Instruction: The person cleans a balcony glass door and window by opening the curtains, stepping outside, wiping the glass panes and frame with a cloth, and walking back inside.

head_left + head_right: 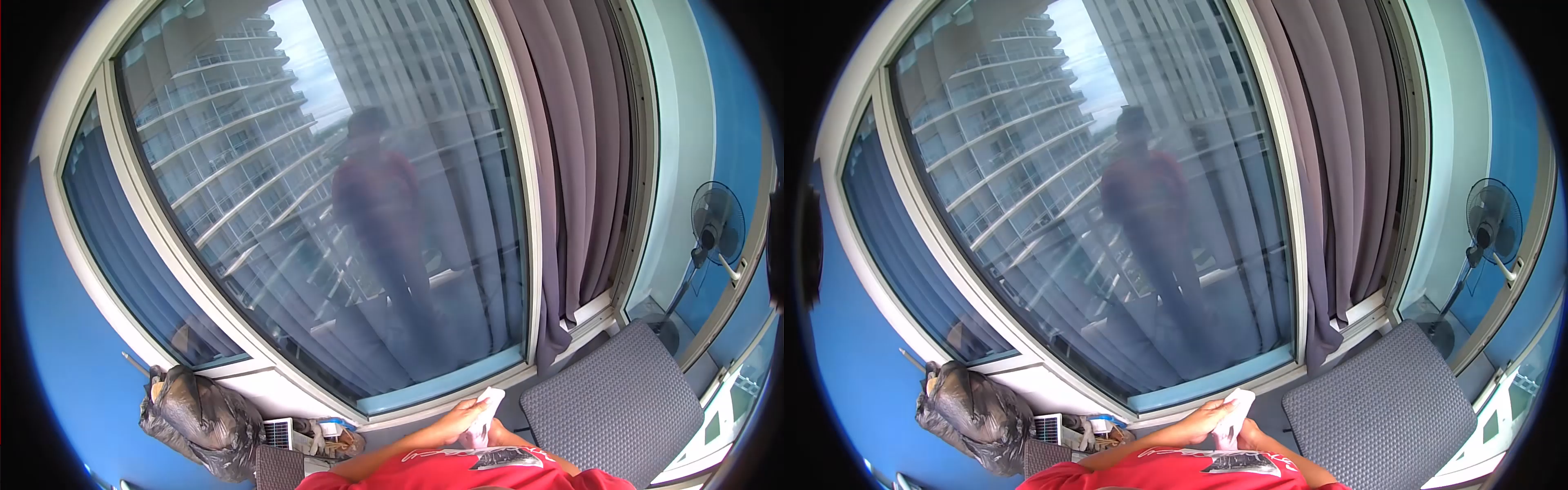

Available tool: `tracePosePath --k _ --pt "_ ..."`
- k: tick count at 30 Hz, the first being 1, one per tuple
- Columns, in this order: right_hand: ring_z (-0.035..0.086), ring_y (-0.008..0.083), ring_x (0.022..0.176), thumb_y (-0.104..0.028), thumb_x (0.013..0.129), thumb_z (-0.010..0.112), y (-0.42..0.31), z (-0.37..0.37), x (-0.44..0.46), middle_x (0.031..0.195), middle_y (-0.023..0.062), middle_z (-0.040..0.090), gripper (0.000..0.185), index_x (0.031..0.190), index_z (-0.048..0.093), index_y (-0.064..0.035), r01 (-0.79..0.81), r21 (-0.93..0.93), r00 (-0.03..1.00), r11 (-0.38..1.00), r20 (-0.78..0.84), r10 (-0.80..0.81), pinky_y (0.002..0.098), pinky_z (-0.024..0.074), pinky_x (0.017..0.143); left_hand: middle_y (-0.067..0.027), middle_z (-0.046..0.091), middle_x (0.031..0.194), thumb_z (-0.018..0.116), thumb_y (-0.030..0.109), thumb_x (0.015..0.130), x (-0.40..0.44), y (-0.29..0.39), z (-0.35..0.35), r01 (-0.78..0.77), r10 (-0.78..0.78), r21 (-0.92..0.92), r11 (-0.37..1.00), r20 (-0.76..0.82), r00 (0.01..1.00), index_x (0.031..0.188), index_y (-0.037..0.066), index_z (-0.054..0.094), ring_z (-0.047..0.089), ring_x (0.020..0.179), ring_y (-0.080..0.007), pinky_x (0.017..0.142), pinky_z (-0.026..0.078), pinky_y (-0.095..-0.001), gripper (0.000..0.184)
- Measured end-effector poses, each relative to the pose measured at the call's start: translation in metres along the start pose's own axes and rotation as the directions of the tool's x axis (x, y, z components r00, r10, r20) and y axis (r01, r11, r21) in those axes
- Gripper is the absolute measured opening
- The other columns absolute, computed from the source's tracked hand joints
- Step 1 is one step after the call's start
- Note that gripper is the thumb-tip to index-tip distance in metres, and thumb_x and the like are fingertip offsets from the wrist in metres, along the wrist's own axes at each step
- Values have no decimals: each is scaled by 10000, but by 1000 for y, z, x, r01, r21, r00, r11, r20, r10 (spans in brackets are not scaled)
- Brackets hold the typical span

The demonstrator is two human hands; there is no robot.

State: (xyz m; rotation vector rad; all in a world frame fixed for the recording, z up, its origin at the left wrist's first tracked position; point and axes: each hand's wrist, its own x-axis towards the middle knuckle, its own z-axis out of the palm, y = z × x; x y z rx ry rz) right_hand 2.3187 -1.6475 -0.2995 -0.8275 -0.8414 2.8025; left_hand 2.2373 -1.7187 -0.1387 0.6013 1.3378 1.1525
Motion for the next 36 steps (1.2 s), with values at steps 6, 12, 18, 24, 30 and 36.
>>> tracePosePath --k 6,12,18,24,30,36 --pt "503 277 1123 -572 917 299 -37 -3 -36 1245 107 517 623 1297 436 -98 -115 310 972 944 231 42 437 397 947 -110 607 1095 513 288 935 9 22 -7 -92 59 -266 960 -127 990 1201 -4 506 598 978 -199 846 494 -358 396" --pt "522 308 1155 -318 884 567 -85 -46 -67 1272 187 520 553 1289 421 29 27 391 958 920 252 -135 466 372 1008 -133 600 1103 483 199 945 40 8 -64 -129 58 -214 968 -312 948 1209 10 497 611 981 -235 857 508 -384 325" --pt "614 245 966 -234 896 581 -144 -68 -81 1048 139 614 363 1140 510 25 251 477 946 842 64 -317 379 490 868 -101 545 1226 522 232 933 106 -22 -74 273 -266 -10 962 -263 928 1434 137 261 549 1048 -244 850 472 -429 572" --pt "600 190 879 -236 896 590 -187 -98 -54 1002 100 589 354 1150 496 -7 524 206 781 826 -503 -370 343 498 799 -120 534 1234 485 206 948 214 8 -66 331 -341 136 934 61 938 1419 109 310 538 1047 -229 852 475 -403 512" --pt "571 252 1000 -267 912 540 -216 -158 -28 1126 174 550 433 1213 439 28 637 242 668 732 -647 -368 376 478 869 -93 544 1216 498 229 946 314 74 -55 237 -361 392 889 283 888 1425 112 303 539 1025 -193 859 461 -354 530" --pt "532 303 1102 -299 929 478 -226 -206 -28 1212 220 514 495 1256 407 66 694 252 608 674 -707 -362 426 419 969 -85 533 1224 513 236 940 377 135 -17 9 -242 484 875 422 873 1437 109 279 537 1033 -186 880 449 -344 564"
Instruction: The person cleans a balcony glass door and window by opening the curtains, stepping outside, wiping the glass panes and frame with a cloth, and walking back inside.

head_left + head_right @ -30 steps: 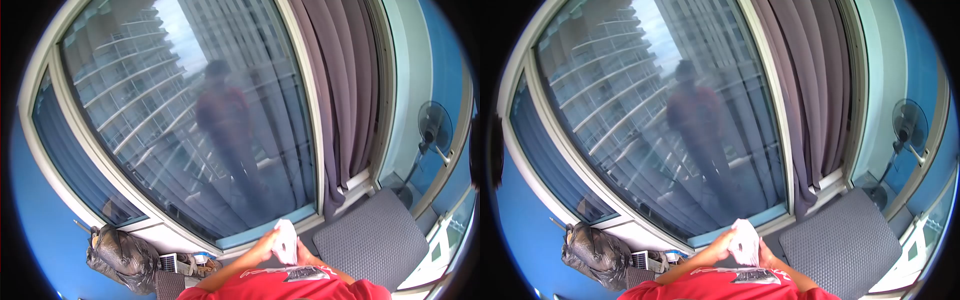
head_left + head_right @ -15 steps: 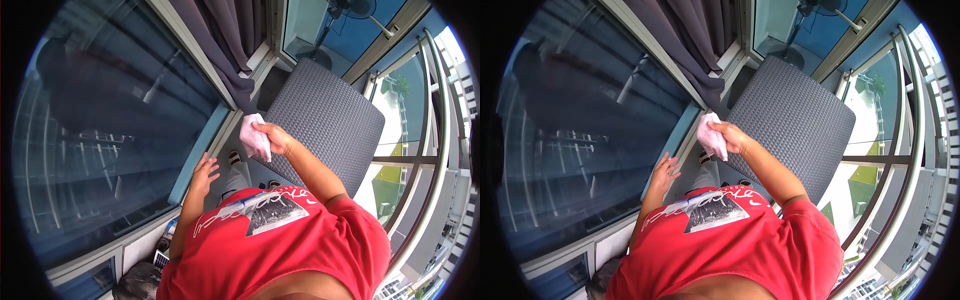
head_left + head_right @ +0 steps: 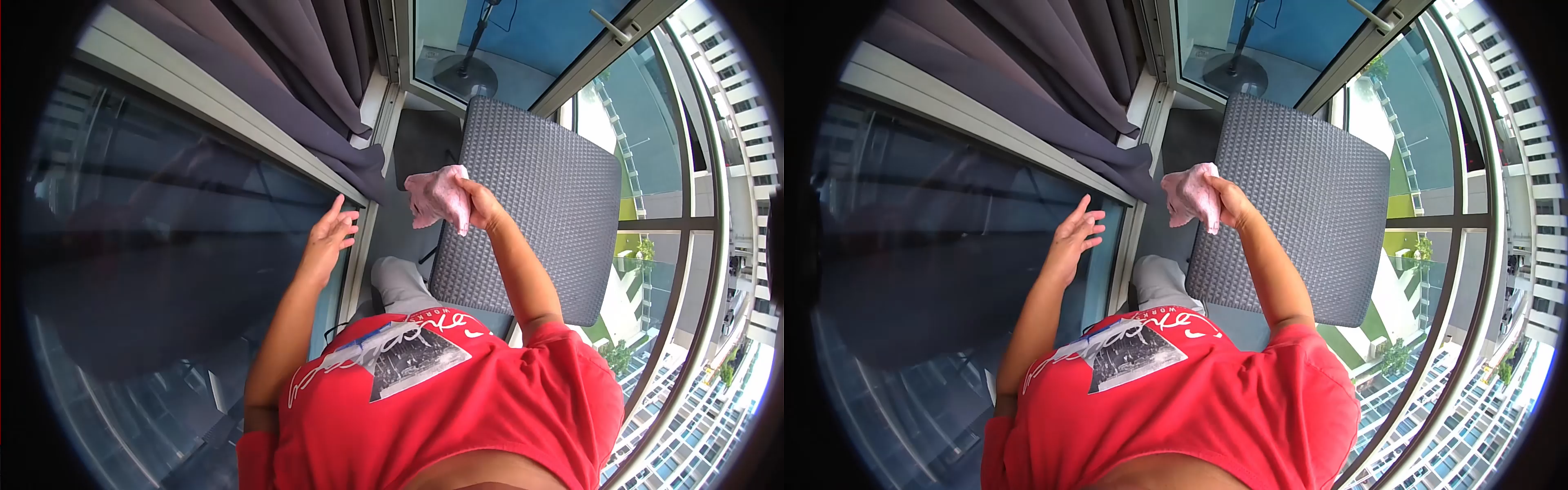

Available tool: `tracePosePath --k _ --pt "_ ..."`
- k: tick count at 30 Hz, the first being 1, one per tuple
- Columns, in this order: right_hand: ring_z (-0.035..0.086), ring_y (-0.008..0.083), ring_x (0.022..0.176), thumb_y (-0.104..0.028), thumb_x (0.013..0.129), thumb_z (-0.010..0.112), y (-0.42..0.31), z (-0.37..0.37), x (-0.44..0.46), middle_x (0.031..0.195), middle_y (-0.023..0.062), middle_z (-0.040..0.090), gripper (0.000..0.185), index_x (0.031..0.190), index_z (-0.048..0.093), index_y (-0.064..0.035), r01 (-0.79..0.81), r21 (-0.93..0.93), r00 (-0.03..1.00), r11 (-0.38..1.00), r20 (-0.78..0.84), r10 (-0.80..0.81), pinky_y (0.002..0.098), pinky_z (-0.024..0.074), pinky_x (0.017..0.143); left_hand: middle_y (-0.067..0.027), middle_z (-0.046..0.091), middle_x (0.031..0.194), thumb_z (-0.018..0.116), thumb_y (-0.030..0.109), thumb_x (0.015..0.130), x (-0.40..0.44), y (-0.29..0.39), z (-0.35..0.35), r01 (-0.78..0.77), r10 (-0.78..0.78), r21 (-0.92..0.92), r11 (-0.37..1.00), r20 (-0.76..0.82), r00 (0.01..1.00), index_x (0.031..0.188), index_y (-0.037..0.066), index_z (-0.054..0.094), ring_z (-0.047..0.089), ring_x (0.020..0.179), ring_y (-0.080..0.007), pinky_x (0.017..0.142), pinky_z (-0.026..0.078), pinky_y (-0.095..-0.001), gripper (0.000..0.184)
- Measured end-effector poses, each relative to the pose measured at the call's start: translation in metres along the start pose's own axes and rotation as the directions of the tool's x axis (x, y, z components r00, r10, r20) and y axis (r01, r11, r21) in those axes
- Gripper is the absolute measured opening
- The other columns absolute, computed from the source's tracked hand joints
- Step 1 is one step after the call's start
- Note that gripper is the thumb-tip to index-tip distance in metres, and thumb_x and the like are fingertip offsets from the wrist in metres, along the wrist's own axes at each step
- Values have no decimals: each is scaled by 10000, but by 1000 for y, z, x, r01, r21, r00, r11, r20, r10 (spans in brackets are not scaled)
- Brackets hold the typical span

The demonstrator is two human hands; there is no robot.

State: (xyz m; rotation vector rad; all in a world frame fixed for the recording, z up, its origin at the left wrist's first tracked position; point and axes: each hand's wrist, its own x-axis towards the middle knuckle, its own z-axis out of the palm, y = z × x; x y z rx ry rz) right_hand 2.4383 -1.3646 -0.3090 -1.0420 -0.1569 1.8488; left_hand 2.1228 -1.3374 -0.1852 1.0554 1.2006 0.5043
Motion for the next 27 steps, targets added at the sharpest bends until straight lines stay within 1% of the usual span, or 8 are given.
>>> tracePosePath --k 11,15,17,19,21,24,25,27 --pt "534 297 1088 -410 903 504 -88 -38 90 1170 191 555 542 1235 447 15 103 117 993 988 50 -109 428 401 971 -153 277 1424 570 193 900 123 97 0 -113 125 85 990 -148 981 1479 170 14 486 1140 -233 887 459 -360 803" --pt "614 306 919 -512 876 503 -129 -39 116 1035 189 611 613 1181 493 19 144 142 988 979 35 -150 413 508 795 -161 187 1474 636 216 851 237 126 15 -34 -26 -168 985 -342 940 1451 148 -135 401 1252 -286 954 421 -389 979" --pt "636 292 787 -522 868 508 -148 -67 133 941 168 629 589 1149 509 -4 57 120 982 991 175 -77 398 533 679 -183 124 1492 675 241 820 296 145 21 -9 -104 -189 982 -579 809 1444 108 -138 401 1246 -319 991 396 -396 1033" --pt "634 284 706 -523 862 516 -167 -64 141 888 158 630 570 1134 512 -22 32 230 992 973 113 -59 384 531 600 -204 194 1450 719 278 782 375 152 -8 52 -81 -63 997 -740 667 1430 65 -152 400 1238 -331 1024 379 -396 1106" --pt "632 278 714 -516 862 520 -186 -78 145 895 151 630 558 1146 506 -35 -2 229 1000 973 25 -4 380 527 590 -210 311 1361 751 289 751 398 186 -17 -8 -48 -57 998 -898 437 1439 7 3 412 1219 -317 1034 385 -400 1055" --pt "631 244 717 -483 867 531 -221 -85 143 923 138 631 536 1175 493 -45 -95 266 994 959 76 77 360 529 573 -152 379 1350 731 370 759 467 204 -82 -218 39 -32 975 -948 316 1263 -37 451 467 1158 -273 943 454 -398 706" --pt "630 236 729 -462 872 534 -238 -78 146 943 134 630 529 1193 484 -44 -129 310 990 942 93 105 357 533 575 -152 379 1350 731 370 759 497 220 -98 -205 41 -22 979 -954 296 1263 -37 451 467 1158 -273 943 454 -398 706" --pt "638 232 769 -432 870 549 -267 -70 164 985 139 626 518 1196 492 -34 -208 252 976 945 110 185 349 540 587 -127 539 1247 667 347 809 562 225 -140 -486 192 14 874 -929 318 1136 -34 558 551 1059 -253 866 474 -373 514"
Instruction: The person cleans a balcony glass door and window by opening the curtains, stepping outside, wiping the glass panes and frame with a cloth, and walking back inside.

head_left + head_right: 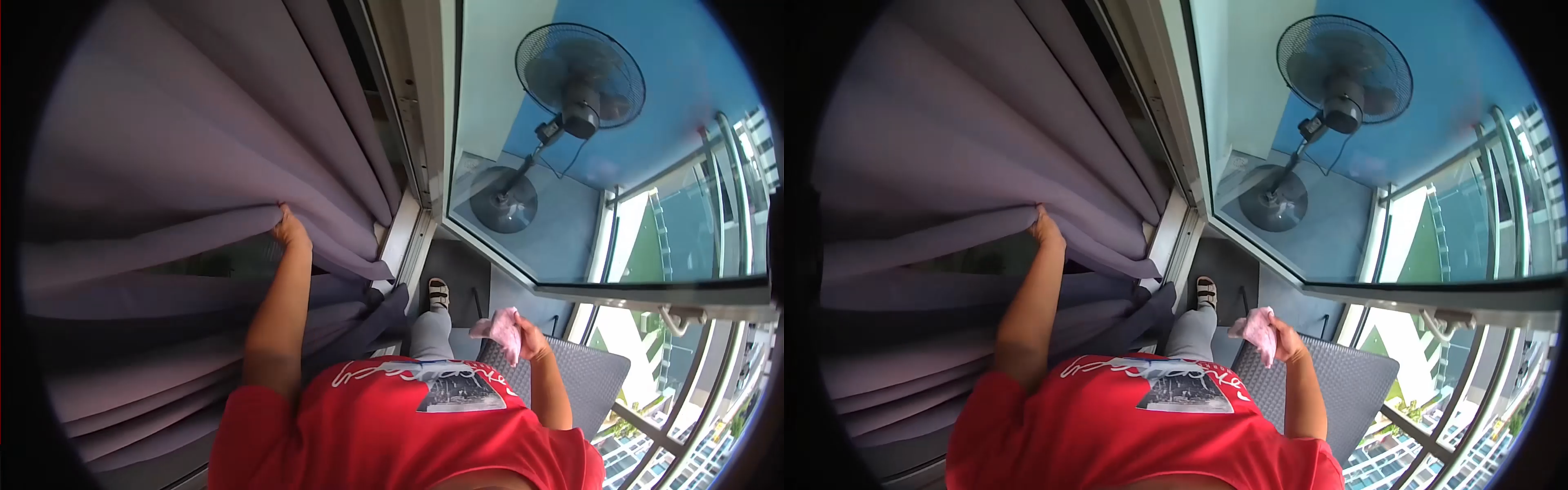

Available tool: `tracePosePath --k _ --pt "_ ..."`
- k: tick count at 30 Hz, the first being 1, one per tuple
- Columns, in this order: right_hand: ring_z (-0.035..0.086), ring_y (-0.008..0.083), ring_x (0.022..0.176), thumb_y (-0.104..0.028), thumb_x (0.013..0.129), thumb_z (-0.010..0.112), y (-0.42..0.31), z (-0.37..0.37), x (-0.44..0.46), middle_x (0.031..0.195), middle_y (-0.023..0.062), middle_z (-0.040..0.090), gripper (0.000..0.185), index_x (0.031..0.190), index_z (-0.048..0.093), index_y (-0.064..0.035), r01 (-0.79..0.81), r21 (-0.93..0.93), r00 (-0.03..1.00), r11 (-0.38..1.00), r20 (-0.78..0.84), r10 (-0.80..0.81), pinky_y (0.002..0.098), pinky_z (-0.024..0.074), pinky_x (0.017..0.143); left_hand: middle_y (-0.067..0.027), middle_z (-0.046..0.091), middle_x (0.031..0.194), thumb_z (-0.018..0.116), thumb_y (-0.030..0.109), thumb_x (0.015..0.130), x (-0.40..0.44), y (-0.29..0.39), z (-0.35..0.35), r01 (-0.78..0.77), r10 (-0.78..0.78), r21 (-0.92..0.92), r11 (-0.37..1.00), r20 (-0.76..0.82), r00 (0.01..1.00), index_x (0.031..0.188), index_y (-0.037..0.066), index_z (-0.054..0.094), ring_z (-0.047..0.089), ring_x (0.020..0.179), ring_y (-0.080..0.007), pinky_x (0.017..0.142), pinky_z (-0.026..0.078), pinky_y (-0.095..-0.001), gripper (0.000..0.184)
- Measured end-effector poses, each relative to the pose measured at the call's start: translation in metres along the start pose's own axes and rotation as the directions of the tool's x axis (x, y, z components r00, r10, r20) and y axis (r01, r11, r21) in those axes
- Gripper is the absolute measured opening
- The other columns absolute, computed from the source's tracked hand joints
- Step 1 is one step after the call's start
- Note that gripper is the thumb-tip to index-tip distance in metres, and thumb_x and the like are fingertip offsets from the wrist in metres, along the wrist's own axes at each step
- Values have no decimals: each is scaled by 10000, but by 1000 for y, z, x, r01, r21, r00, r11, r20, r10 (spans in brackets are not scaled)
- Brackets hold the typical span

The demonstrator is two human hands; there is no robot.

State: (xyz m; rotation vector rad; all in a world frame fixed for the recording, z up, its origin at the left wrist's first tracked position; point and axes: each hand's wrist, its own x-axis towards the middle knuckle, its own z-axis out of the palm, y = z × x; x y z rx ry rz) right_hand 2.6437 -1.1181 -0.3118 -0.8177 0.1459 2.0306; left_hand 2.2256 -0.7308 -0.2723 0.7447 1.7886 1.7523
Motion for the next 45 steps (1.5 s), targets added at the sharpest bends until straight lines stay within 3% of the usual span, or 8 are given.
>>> tracePosePath --k 6,8,12,18,22,26,38,45 --pt "611 178 919 -182 855 587 -76 139 126 1028 106 612 363 1150 539 23 -58 -547 983 835 115 144 316 507 812 -116 500 1303 568 329 863 -33 96 142 -188 -165 445 876 642 749 1326 18 434 416 1225 -241 1032 311 -334 574" --pt "581 117 816 -141 847 585 -98 274 211 941 45 612 245 1054 570 -11 74 -878 915 472 248 318 262 491 746 -100 502 1310 611 287 850 -4 129 112 -455 -343 403 794 915 213 1360 61 405 441 1209 -227 1006 349 -344 595" --pt "551 126 839 -248 899 527 -97 409 346 943 47 612 292 1132 566 -77 657 -753 747 -27 647 150 247 463 771 -73 575 1213 662 230 790 69 102 -10 23 -177 259 966 592 786 1307 101 480 539 1061 -160 820 449 -277 563" --pt "499 155 491 -345 927 469 -193 511 435 620 30 507 300 742 507 -111 267 -738 819 619 512 258 318 438 446 -219 551 1192 600 272 770 145 -10 -265 328 -16 603 727 -463 886 1415 63 272 546 1086 -354 945 424 -395 753" --pt "564 141 738 -185 893 546 -248 521 428 792 13 555 81 872 522 -111 647 -499 720 577 650 -245 281 488 682 -212 543 1204 447 234 906 153 -69 -409 -251 -581 823 -510 -114 806 1335 46 402 549 1094 -327 902 446 -456 470" --pt "565 158 762 -197 891 540 -294 508 457 815 42 565 126 930 535 -78 885 -458 450 89 788 -420 307 488 708 -220 558 1168 518 217 874 136 -170 -546 230 -471 964 -134 -266 841 1232 17 508 555 1049 -350 888 437 -447 410" --pt "457 185 386 -275 888 451 -190 446 609 539 67 481 197 792 481 -105 463 -741 876 485 302 -375 317 459 412 -217 567 1141 548 210 844 -87 -207 -590 983 -653 -74 169 -755 55 1278 29 485 571 995 -319 816 468 -429 474" --pt "292 117 328 -698 778 392 -26 420 784 454 -9 320 666 598 464 -61 -768 -627 600 128 -636 486 268 209 285 -100 557 1156 539 289 879 -85 -103 -510 767 -779 -550 330 -618 -107 1440 157 274 544 974 -265 844 421 -481 634"
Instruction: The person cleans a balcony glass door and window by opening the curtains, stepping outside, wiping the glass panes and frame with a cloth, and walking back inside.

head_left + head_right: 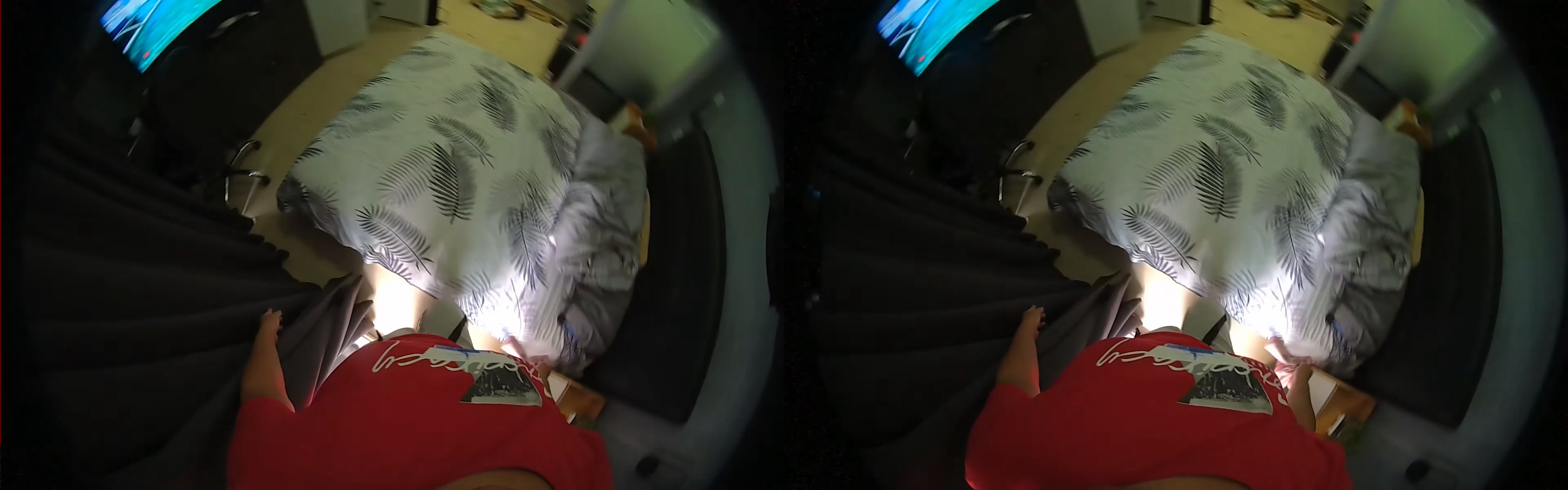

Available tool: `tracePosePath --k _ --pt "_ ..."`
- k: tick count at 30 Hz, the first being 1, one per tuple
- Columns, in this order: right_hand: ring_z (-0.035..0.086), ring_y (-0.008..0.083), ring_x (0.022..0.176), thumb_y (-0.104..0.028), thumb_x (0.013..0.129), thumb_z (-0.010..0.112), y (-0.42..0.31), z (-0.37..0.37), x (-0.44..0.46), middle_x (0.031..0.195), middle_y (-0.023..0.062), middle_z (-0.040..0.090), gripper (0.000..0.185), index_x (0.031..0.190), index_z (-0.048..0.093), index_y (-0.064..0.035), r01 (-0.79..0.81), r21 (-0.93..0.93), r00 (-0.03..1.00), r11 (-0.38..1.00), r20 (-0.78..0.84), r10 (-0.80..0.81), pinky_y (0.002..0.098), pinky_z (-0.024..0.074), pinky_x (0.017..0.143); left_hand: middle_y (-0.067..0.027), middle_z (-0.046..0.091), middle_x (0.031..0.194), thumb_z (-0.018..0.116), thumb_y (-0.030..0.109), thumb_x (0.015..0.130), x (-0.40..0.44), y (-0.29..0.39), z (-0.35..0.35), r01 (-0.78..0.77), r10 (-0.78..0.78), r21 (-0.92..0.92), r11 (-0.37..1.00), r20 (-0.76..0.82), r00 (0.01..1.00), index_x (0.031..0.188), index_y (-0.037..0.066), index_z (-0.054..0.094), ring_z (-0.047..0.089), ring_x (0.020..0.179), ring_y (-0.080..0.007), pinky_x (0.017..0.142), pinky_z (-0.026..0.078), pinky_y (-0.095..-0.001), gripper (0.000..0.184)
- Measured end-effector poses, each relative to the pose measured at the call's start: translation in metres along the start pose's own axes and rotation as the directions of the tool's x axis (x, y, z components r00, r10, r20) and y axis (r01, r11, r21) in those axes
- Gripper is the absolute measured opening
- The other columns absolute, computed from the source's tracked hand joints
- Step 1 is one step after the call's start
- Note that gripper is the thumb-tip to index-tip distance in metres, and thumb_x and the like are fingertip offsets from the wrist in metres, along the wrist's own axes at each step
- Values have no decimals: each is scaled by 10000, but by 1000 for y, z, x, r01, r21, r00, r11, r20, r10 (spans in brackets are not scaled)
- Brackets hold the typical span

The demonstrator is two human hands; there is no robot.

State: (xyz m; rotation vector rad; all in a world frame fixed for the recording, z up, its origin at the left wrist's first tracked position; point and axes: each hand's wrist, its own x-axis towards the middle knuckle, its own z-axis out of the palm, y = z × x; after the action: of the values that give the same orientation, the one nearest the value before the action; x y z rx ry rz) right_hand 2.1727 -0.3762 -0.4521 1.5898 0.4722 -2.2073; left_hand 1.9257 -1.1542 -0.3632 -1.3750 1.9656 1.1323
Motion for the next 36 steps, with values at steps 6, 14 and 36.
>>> tracePosePath --k 6,14,36 --pt "542 235 518 -504 905 417 -115 186 89 633 117 572 562 821 589 24 42 -994 806 97 -24 -592 384 429 466 -98 485 1316 506 300 909 -31 67 36 -10 97 -415 910 189 977 1464 133 181 490 1161 -307 917 396 -468 665" --pt "625 245 781 -467 873 489 -161 522 139 867 174 634 484 911 617 -2 250 -947 798 203 83 -597 437 485 629 -72 556 1183 535 338 910 28 154 -14 -7 66 -424 906 125 990 1454 170 233 539 987 -225 830 444 -413 644" --pt "606 250 824 -246 822 525 26 1088 138 909 101 610 240 972 543 -59 641 -162 619 750 687 -380 405 508 737 -3 558 978 550 239 877 371 454 -253 -205 199 -21 979 344 917 1458 203 216 477 725 -96 524 408 -263 671"
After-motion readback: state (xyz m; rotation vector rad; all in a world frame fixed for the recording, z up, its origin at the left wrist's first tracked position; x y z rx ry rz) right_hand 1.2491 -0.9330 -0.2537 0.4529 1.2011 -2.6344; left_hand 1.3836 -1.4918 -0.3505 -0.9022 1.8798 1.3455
